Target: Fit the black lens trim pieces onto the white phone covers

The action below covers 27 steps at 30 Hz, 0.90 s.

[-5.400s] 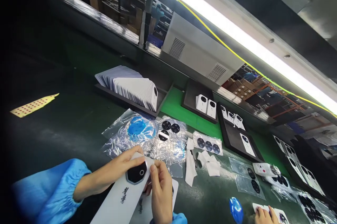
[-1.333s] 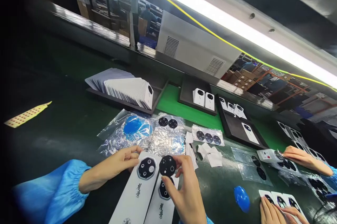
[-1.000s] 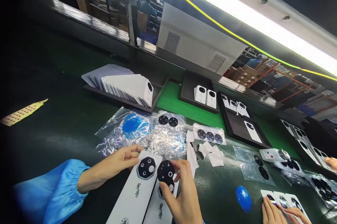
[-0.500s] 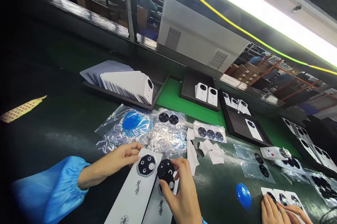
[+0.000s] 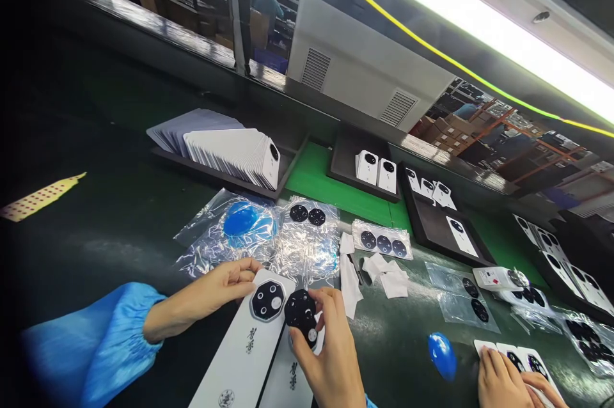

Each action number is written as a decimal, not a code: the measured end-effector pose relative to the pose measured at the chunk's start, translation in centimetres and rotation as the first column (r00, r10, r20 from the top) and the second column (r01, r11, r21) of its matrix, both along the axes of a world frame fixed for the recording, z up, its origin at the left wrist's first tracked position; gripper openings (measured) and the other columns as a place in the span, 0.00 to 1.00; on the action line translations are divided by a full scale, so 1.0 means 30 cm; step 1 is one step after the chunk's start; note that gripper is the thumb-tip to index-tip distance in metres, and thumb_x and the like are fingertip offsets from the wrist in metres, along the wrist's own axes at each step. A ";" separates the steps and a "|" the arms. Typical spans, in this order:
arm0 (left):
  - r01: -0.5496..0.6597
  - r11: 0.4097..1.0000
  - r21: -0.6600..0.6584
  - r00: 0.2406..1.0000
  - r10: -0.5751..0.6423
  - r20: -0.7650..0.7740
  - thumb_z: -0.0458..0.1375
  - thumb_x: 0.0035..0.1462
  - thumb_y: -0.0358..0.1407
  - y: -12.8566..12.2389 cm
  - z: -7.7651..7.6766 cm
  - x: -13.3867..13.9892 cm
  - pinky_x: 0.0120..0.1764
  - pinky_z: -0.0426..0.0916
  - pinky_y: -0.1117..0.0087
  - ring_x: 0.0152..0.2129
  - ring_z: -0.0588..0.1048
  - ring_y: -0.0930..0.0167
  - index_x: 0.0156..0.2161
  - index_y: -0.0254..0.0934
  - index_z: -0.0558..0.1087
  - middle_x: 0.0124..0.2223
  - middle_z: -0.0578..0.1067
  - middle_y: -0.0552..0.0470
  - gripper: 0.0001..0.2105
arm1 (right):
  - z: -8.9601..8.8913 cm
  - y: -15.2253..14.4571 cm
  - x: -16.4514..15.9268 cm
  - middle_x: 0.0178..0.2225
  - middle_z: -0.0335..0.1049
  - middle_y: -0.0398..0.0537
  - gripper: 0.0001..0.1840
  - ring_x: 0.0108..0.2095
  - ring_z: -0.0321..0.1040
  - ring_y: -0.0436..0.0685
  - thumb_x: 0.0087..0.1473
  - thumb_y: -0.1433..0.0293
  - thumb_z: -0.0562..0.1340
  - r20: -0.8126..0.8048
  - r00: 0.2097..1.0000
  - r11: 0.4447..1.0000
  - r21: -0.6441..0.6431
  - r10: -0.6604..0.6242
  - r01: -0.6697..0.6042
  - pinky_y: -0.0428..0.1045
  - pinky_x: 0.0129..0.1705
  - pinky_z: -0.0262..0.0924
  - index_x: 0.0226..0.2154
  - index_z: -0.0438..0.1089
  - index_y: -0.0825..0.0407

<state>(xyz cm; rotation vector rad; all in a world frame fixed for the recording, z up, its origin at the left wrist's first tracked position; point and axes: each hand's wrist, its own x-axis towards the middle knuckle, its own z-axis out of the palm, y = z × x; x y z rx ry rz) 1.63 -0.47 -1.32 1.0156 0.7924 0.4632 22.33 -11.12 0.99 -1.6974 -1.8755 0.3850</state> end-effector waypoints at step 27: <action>-0.006 0.999 -0.038 1.000 0.007 0.019 0.63 0.45 0.40 0.005 0.009 -0.003 0.33 0.65 0.69 0.27 0.75 0.68 0.36 0.37 0.66 0.27 0.75 0.56 0.15 | -0.011 0.024 -0.027 0.40 0.63 0.48 0.16 0.27 0.60 0.52 0.56 0.70 0.58 -0.041 0.998 0.999 0.019 -0.039 0.040 0.48 0.31 0.66 0.48 0.63 0.46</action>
